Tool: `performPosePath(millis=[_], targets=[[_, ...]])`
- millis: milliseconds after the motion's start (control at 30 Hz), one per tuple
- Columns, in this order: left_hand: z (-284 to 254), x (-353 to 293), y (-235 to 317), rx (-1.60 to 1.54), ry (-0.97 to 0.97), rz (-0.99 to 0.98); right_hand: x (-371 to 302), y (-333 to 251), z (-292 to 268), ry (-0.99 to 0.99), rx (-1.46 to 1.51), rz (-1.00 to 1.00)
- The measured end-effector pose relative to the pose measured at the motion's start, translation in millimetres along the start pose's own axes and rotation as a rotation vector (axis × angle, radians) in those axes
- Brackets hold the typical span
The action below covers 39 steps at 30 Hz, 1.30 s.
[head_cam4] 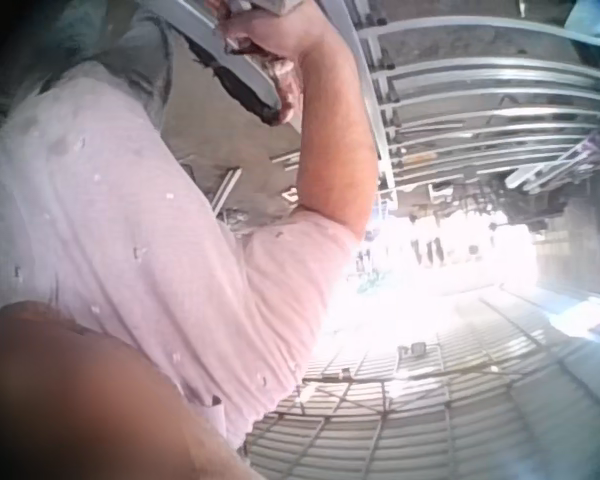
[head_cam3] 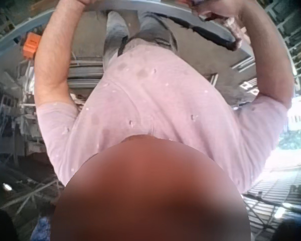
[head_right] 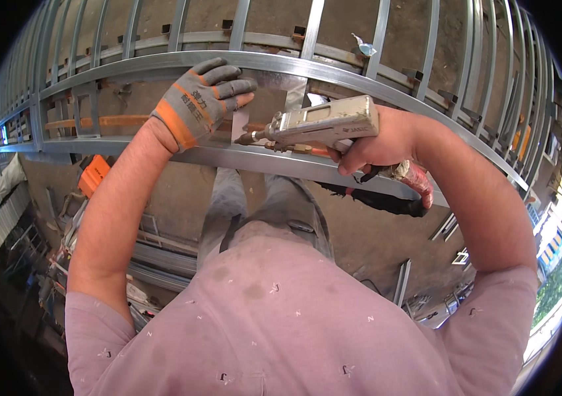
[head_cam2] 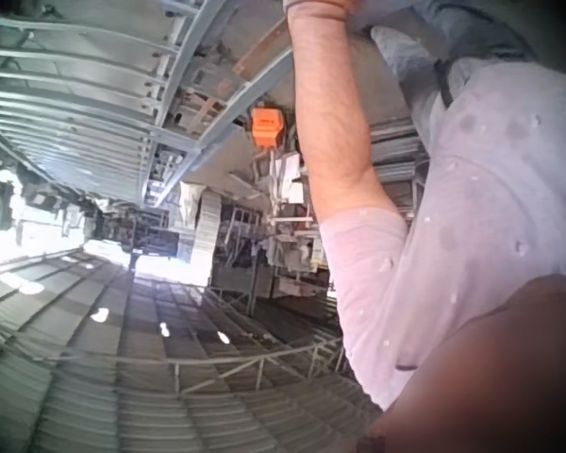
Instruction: The person welds joints on a large metal frame using a handheld welding torch. They move along the frame, applying welds at multiple intersections while wearing gloves. Another person is visible in the background working on a similar frame.
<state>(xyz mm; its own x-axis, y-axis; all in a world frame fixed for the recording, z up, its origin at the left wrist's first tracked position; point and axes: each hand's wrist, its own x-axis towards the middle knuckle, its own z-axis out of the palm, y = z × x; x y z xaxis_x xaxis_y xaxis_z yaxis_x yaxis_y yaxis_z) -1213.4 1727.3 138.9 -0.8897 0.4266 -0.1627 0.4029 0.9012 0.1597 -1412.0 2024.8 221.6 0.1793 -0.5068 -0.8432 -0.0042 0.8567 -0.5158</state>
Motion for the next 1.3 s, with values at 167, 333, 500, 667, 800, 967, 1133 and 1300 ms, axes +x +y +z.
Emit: performPosePath(millis=[167, 333, 500, 667, 800, 967, 1133, 1300], targets=[[3.0, 2.2, -5.0, 0.018, 0.06, 0.014, 14.1, -3.1, -0.9, -0.033, -0.042, 0.039], [-10.3, 1.5, 0.9, 0.039, -0.035, -0.057, 24.4, -4.3, -4.4, -0.063, -0.064, 0.06], [-19.5, 5.3, 3.7, 0.06, -0.078, -0.072, 28.1, 1.8, -4.8, -0.069, -0.005, 0.033], [-14.1, 2.6, 4.4, 0.058, -0.081, -0.101, 33.2, -0.8, -7.8, -0.103, -0.047, 0.041], [-16.9, 4.7, 4.8, 0.087, -0.13, -0.11, 33.0, 1.1, -6.9, -0.078, -0.038, 0.045], [-13.4, 1.5, 3.6, 0.11, -0.107, -0.093, 38.1, 2.6, -8.0, -0.092, -0.073, 0.065], [-14.6, 2.8, 4.2, 0.115, -0.129, -0.098, 37.3, 0.1, -8.4, -0.09, -0.056, 0.073], [-10.0, 0.9, 1.1, 0.009, -0.031, -0.093, 36.0, -3.5, -8.9, -0.103, -0.023, 0.065]])
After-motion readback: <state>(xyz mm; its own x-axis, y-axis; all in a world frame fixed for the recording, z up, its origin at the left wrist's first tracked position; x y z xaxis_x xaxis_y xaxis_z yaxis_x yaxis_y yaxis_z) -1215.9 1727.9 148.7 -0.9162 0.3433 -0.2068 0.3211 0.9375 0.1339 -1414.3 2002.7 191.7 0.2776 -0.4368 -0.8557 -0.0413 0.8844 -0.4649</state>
